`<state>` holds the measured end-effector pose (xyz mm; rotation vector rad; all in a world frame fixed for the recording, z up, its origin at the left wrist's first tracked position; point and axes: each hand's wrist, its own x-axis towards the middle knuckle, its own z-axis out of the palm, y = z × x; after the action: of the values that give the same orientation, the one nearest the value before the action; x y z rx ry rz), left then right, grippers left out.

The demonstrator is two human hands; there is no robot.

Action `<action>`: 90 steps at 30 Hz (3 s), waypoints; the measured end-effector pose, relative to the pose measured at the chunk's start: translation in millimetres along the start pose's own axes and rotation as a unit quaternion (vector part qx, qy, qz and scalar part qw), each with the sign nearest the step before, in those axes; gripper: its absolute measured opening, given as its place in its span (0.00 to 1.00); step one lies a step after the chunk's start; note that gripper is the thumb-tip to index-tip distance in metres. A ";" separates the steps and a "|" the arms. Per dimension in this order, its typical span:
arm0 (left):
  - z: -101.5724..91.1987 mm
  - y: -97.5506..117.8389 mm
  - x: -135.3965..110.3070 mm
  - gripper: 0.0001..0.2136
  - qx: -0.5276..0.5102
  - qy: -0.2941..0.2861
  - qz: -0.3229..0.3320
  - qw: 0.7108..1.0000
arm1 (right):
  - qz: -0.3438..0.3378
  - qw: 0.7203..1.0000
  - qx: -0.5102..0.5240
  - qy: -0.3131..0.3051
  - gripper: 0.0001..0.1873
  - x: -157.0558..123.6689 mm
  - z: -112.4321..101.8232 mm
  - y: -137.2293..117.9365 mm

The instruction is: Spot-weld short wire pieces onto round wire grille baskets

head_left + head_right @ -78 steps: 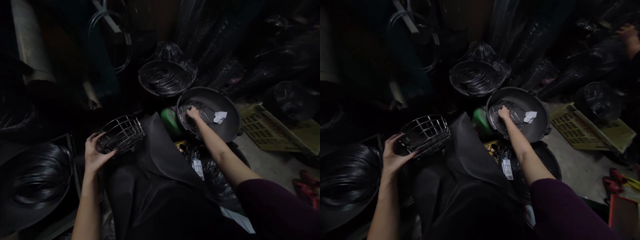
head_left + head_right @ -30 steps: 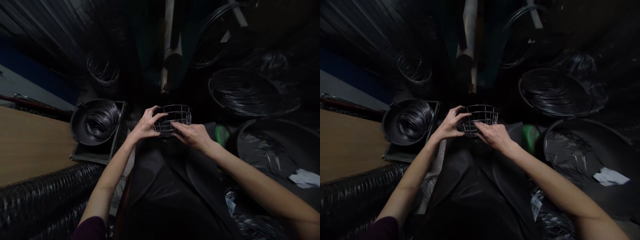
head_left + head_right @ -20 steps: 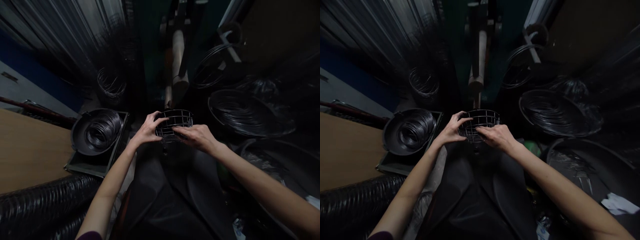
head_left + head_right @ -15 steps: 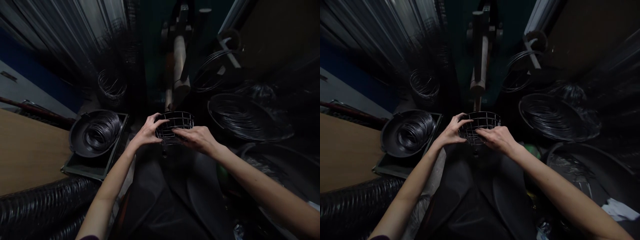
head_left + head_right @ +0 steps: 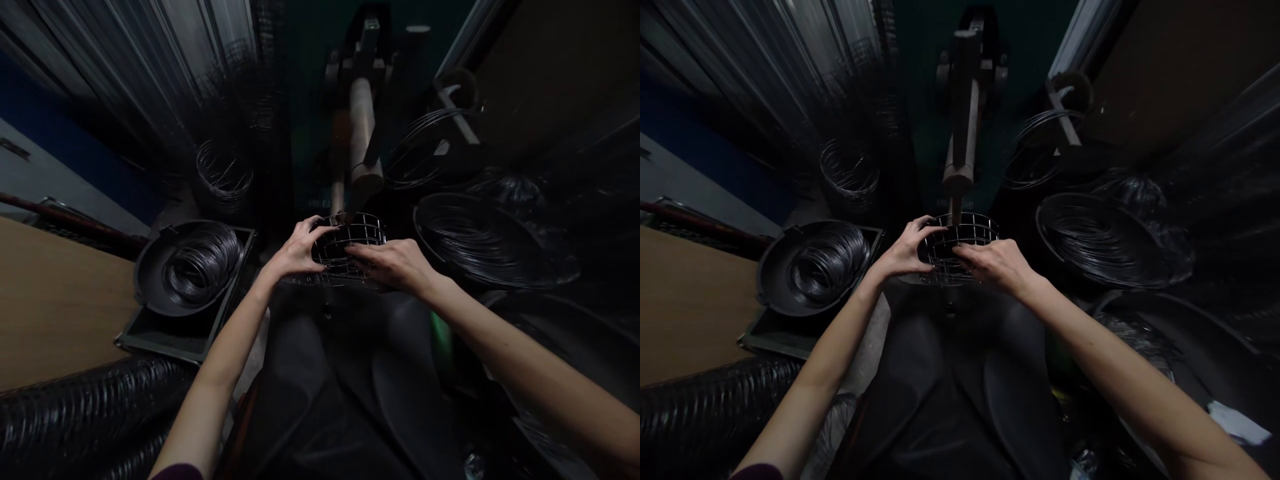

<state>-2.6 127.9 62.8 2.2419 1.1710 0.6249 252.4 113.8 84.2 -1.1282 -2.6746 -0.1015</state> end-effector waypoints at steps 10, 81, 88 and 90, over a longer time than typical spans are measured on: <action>-2.8 -9.6 5.0 0.39 0.002 0.014 0.031 0.999 | 0.078 0.996 0.013 0.050 0.16 -12.5 6.8 -6.6; 22.5 17.5 -0.1 0.30 0.050 0.098 0.023 0.994 | 0.060 0.982 -0.064 -0.167 0.21 -6.2 -21.6 -38.6; 17.1 13.3 7.3 0.30 0.061 0.100 0.017 0.993 | 0.051 0.982 -0.084 -0.162 0.20 2.5 -24.1 -33.1; 15.8 11.7 9.6 0.31 0.059 0.101 0.017 0.993 | 0.051 0.983 -0.079 -0.155 0.20 5.8 -25.2 -31.3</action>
<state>18.9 126.5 59.8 2.3460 1.2999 0.8323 231.0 92.0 110.9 -1.4350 -2.9132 -0.1333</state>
